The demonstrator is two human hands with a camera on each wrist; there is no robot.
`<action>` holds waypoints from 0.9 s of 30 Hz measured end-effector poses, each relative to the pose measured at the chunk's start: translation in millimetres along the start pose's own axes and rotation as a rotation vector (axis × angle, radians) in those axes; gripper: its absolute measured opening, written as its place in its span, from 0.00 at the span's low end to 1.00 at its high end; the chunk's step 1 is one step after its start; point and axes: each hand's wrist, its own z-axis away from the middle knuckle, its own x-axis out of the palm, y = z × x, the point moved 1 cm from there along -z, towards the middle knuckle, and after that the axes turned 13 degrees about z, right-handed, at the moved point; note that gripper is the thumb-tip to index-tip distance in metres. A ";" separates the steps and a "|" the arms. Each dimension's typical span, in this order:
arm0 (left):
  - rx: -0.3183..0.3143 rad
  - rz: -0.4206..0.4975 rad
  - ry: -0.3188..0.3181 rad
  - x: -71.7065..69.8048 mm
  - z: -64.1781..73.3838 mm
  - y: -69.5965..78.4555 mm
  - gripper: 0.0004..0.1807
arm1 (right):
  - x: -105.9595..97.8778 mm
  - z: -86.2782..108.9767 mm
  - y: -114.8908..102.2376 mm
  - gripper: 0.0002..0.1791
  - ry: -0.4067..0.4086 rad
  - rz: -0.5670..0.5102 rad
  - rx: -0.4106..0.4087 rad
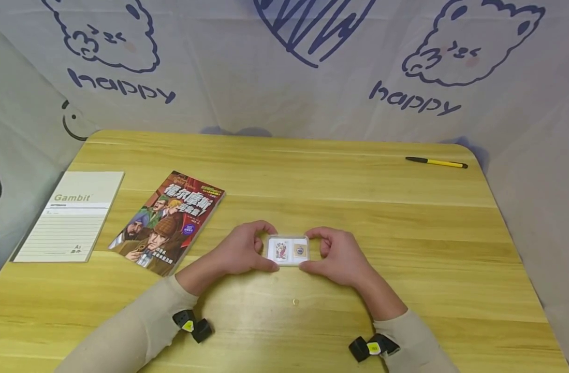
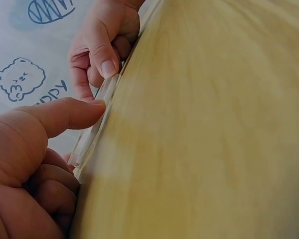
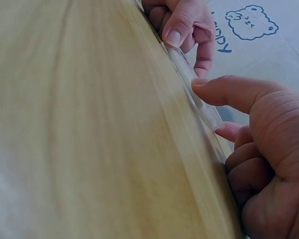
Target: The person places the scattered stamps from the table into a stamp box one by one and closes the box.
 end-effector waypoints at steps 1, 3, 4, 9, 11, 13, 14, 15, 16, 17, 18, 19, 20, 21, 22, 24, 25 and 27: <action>-0.001 0.000 0.001 -0.1 0.2 -0.1 0.35 | -0.2 0.0 -0.2 0.31 0.002 -0.001 0.000; -0.001 -0.006 0.005 -0.2 0.7 -0.3 0.36 | -0.4 0.2 -0.3 0.32 0.006 -0.001 -0.001; -0.002 -0.009 0.006 -0.2 1.0 -0.4 0.36 | -0.4 0.3 -0.2 0.32 0.008 -0.001 0.000; 0.002 -0.016 0.007 -0.2 1.4 -0.7 0.36 | -0.6 0.5 0.4 0.32 0.009 0.001 0.000; 0.001 -0.013 0.005 -0.1 1.1 -0.6 0.36 | -0.5 0.2 0.7 0.32 0.007 0.001 -0.002; -0.004 -0.007 0.005 0.2 0.4 -0.4 0.36 | -0.4 -0.1 0.8 0.31 0.005 0.004 -0.002; -0.008 -0.003 0.005 0.5 -0.1 -0.5 0.36 | -0.4 -0.2 0.9 0.31 0.004 0.005 -0.001; -0.009 0.002 0.004 0.6 -0.6 -0.5 0.36 | -0.5 -0.3 0.8 0.31 0.002 0.008 -0.002; -0.010 0.007 0.003 0.8 -1.1 -0.6 0.35 | -0.5 -0.4 0.8 0.31 0.001 0.009 -0.001; -0.011 0.015 0.003 0.9 -1.6 -0.7 0.35 | -0.5 -0.4 0.7 0.31 0.000 0.010 -0.001; -0.011 0.020 0.003 0.9 -1.8 -0.7 0.35 | -0.6 -0.5 0.6 0.31 0.000 0.011 -0.001; -0.010 0.025 0.002 0.9 -2.0 -0.7 0.35 | -0.6 -0.4 0.5 0.31 -0.001 0.011 -0.001; -0.008 0.029 0.002 0.8 -2.2 -0.7 0.35 | -0.6 -0.5 0.5 0.31 0.000 0.009 -0.002; -0.007 0.033 0.002 0.6 -1.9 -0.4 0.35 | -0.6 -0.3 0.5 0.31 0.002 0.010 -0.003; -0.006 0.033 0.003 0.5 -1.8 -0.2 0.35 | -0.7 -0.1 0.5 0.31 0.005 0.009 -0.002; -0.007 0.034 0.007 0.2 -1.3 -0.4 0.35 | -0.8 0.2 0.6 0.31 0.011 0.005 -0.005; -0.007 0.035 0.008 0.0 -1.0 -0.4 0.36 | -0.8 0.5 0.7 0.31 0.014 0.003 -0.007; -0.007 0.030 0.009 -0.2 -0.5 -0.3 0.36 | -1.1 1.3 0.7 0.32 0.022 -0.004 -0.012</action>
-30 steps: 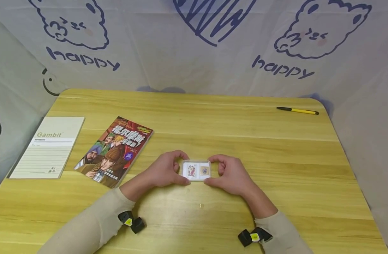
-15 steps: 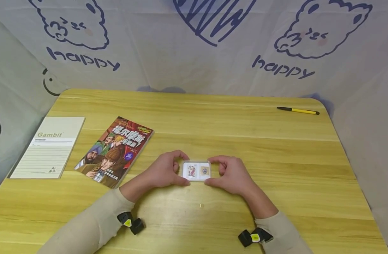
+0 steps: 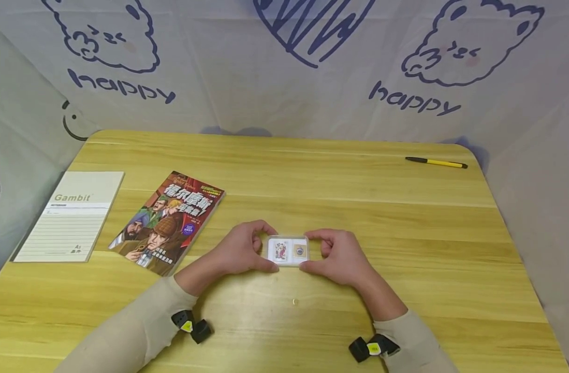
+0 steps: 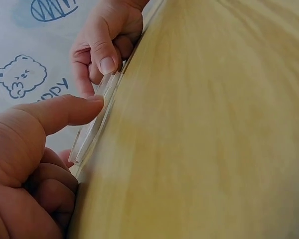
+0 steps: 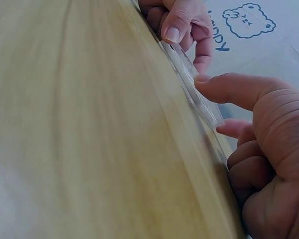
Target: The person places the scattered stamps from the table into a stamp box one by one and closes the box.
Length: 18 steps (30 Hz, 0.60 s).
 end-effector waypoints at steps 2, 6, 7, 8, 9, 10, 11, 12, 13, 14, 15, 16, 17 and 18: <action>0.002 -0.005 -0.001 -0.4 0.5 -0.7 0.37 | 0.4 0.3 -0.1 0.32 0.006 -0.005 -0.008; 0.013 -0.012 -0.007 -0.1 0.6 -1.4 0.36 | 1.0 0.2 0.4 0.31 0.008 -0.003 -0.007; 0.013 -0.012 -0.007 0.0 0.6 -1.5 0.36 | 1.2 -0.1 0.6 0.31 0.005 -0.001 -0.003; 0.011 -0.012 -0.007 0.1 0.4 -1.6 0.36 | 1.4 -0.5 0.7 0.31 0.003 0.001 0.000; 0.009 -0.011 -0.008 0.2 0.1 -1.6 0.35 | 1.5 -0.7 0.6 0.30 0.001 0.004 0.003; 0.006 -0.010 -0.008 0.3 -0.3 -1.6 0.35 | 1.6 -1.0 0.5 0.30 0.000 0.007 0.006; 0.002 -0.013 -0.007 0.3 -0.5 -1.4 0.35 | 1.8 -1.2 0.2 0.30 -0.001 0.010 0.009; -0.002 -0.010 -0.007 0.3 -0.9 -1.5 0.35 | 2.0 -1.5 0.0 0.29 -0.001 0.012 0.011; -0.007 -0.008 -0.007 0.3 -1.2 -1.3 0.34 | 2.1 -1.7 -0.2 0.29 -0.002 0.013 0.013; -0.010 -0.001 -0.008 0.2 -1.6 -1.2 0.34 | 2.2 -2.0 -0.5 0.29 -0.002 0.013 0.015; -0.011 0.003 -0.009 0.2 -1.9 -1.0 0.34 | 2.3 -2.3 -0.7 0.29 -0.002 0.012 0.017; -0.012 0.008 -0.010 0.1 -2.0 -0.8 0.34 | 2.4 -2.5 -0.9 0.29 -0.002 0.011 0.019; -0.011 0.012 -0.010 0.0 -2.0 -0.7 0.34 | 2.3 -2.7 -1.0 0.29 -0.003 0.009 0.021; -0.010 0.017 -0.011 0.0 -2.1 -0.7 0.34 | 2.2 -2.9 -0.9 0.29 -0.003 0.006 0.020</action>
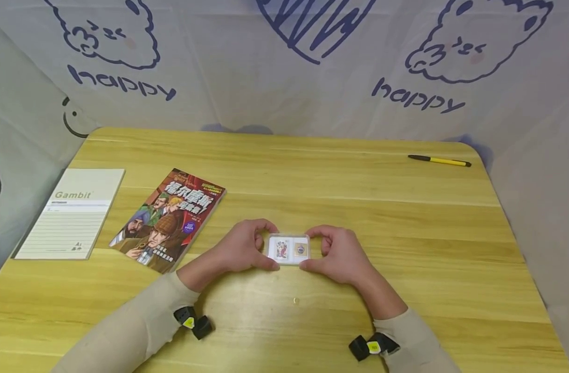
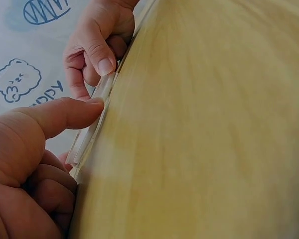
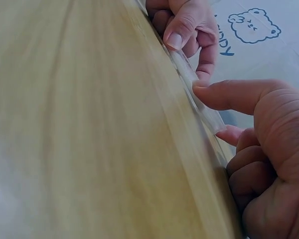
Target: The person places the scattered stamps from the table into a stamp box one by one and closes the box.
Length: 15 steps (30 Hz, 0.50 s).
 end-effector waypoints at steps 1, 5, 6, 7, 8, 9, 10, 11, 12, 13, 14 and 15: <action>0.002 0.000 0.002 -0.2 -0.1 0.4 0.34 | -0.5 -0.2 0.0 0.30 0.000 -0.004 -0.003; 0.011 -0.017 0.012 -0.9 0.3 -0.9 0.35 | -2.3 0.3 0.7 0.31 0.002 -0.014 -0.017; 0.014 -0.020 0.013 -0.9 0.3 -1.7 0.36 | -2.6 0.7 0.9 0.31 0.002 -0.015 -0.021; 0.016 -0.025 0.015 -0.9 0.5 -2.3 0.36 | -2.8 1.2 1.1 0.31 0.003 -0.014 -0.024; 0.020 -0.028 0.016 -1.0 0.6 -2.9 0.36 | -2.9 1.5 1.4 0.31 0.003 -0.011 -0.027; 0.022 -0.033 0.016 -1.0 0.8 -3.2 0.36 | -2.8 1.8 1.7 0.31 0.003 -0.010 -0.028; 0.025 -0.034 0.015 -0.9 1.0 -3.5 0.36 | -2.6 1.9 2.0 0.31 0.002 -0.008 -0.029; 0.029 -0.039 0.015 -1.0 1.3 -3.4 0.36 | -2.4 2.0 2.2 0.31 0.001 -0.007 -0.028; 0.033 -0.043 0.014 -1.0 1.4 -3.6 0.36 | -2.2 1.9 2.3 0.31 0.002 -0.004 -0.029; 0.035 -0.049 0.015 -1.1 1.6 -3.5 0.36 | -1.8 1.8 2.5 0.31 0.001 -0.002 -0.028; 0.038 -0.054 0.014 -1.1 1.8 -3.4 0.36 | -1.6 1.6 2.6 0.31 0.002 -0.002 -0.027; 0.042 -0.058 0.013 -1.2 1.9 -3.2 0.36 | -1.5 1.5 2.6 0.31 0.003 -0.002 -0.026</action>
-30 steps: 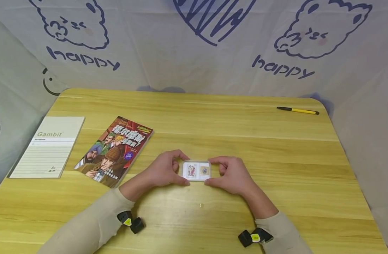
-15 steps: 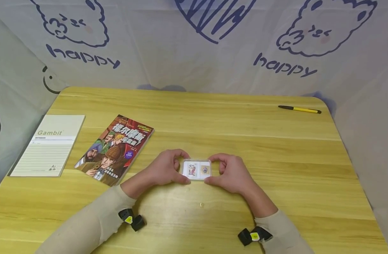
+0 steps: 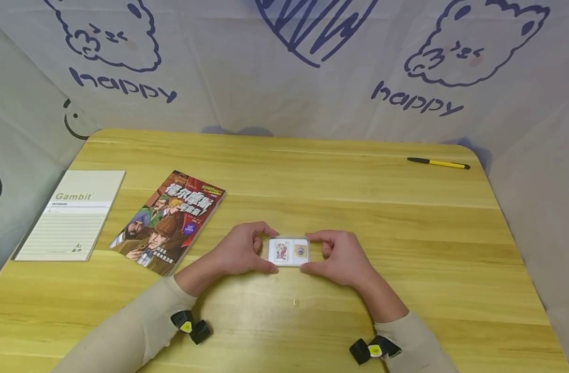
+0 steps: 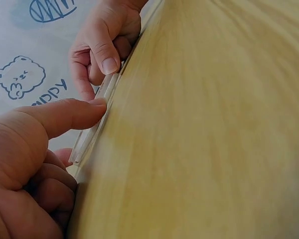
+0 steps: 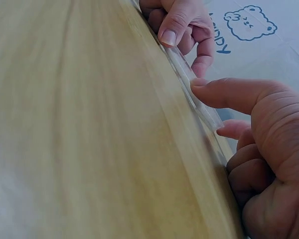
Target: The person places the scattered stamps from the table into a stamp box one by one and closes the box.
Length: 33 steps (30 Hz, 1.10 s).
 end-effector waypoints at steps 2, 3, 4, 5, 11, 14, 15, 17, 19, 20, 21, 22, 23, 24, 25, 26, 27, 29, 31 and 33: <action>0.008 -0.005 0.000 0.1 0.5 -0.3 0.36 | 0.5 0.2 0.2 0.31 0.002 -0.001 -0.001; 0.012 -0.006 -0.001 0.2 0.7 -0.5 0.36 | 0.7 0.2 0.4 0.31 0.003 -0.001 -0.002; 0.017 -0.007 -0.002 0.0 0.9 -0.3 0.36 | 0.8 0.2 0.5 0.31 0.004 0.000 -0.003; 0.021 -0.008 -0.003 -0.1 1.2 -0.3 0.36 | 0.7 0.3 0.6 0.31 0.005 0.001 -0.005; 0.046 -0.024 -0.012 -0.4 2.3 -1.5 0.35 | 1.0 0.4 1.4 0.31 0.005 0.012 -0.006; 0.050 -0.034 -0.013 -0.6 2.2 -1.8 0.36 | 0.9 0.4 0.8 0.32 0.005 0.018 -0.007; 0.048 -0.035 -0.013 -0.8 2.2 -1.7 0.36 | 0.8 0.3 0.5 0.32 0.005 0.022 -0.008; 0.045 -0.030 -0.015 -1.3 1.9 -1.4 0.35 | 0.8 0.1 0.1 0.31 0.006 0.035 -0.016; 0.038 -0.024 -0.017 -1.6 1.8 -0.9 0.35 | 0.7 0.2 -0.2 0.31 0.006 0.044 -0.022; 0.034 -0.021 -0.020 -1.7 1.5 -0.7 0.35 | 0.9 0.2 -0.2 0.31 0.004 0.046 -0.024; 0.031 -0.019 -0.022 -1.8 1.1 -0.5 0.35 | 1.0 0.2 -0.1 0.31 0.001 0.049 -0.026; 0.027 -0.017 -0.026 -1.9 1.0 -0.3 0.34 | 0.8 0.2 -0.2 0.31 -0.002 0.053 -0.028; 0.024 -0.016 -0.029 -1.9 0.7 -0.1 0.34 | 0.7 0.2 -0.3 0.30 -0.006 0.053 -0.030; 0.020 -0.012 -0.033 -2.0 0.4 0.2 0.34 | 0.6 0.1 -0.3 0.30 -0.009 0.052 -0.032; 0.019 -0.005 -0.038 -2.0 0.2 0.1 0.34 | 0.7 0.1 -0.5 0.30 -0.012 0.050 -0.033; 0.017 -0.001 -0.041 -2.0 0.2 0.2 0.34 | 0.9 0.1 -0.5 0.30 -0.015 0.051 -0.035; 0.015 0.005 -0.043 -2.2 0.2 0.5 0.34 | 1.0 0.0 -0.7 0.30 -0.016 0.051 -0.037; 0.012 0.016 -0.043 -2.5 0.1 1.2 0.34 | 1.2 -0.3 -0.9 0.30 -0.013 0.047 -0.039; 0.009 0.021 -0.037 -2.6 0.0 1.8 0.35 | 1.3 -0.6 -1.1 0.30 -0.007 0.044 -0.034; 0.001 0.022 -0.030 -2.4 -0.1 2.5 0.35 | 1.6 -0.9 -1.1 0.30 -0.002 0.039 -0.022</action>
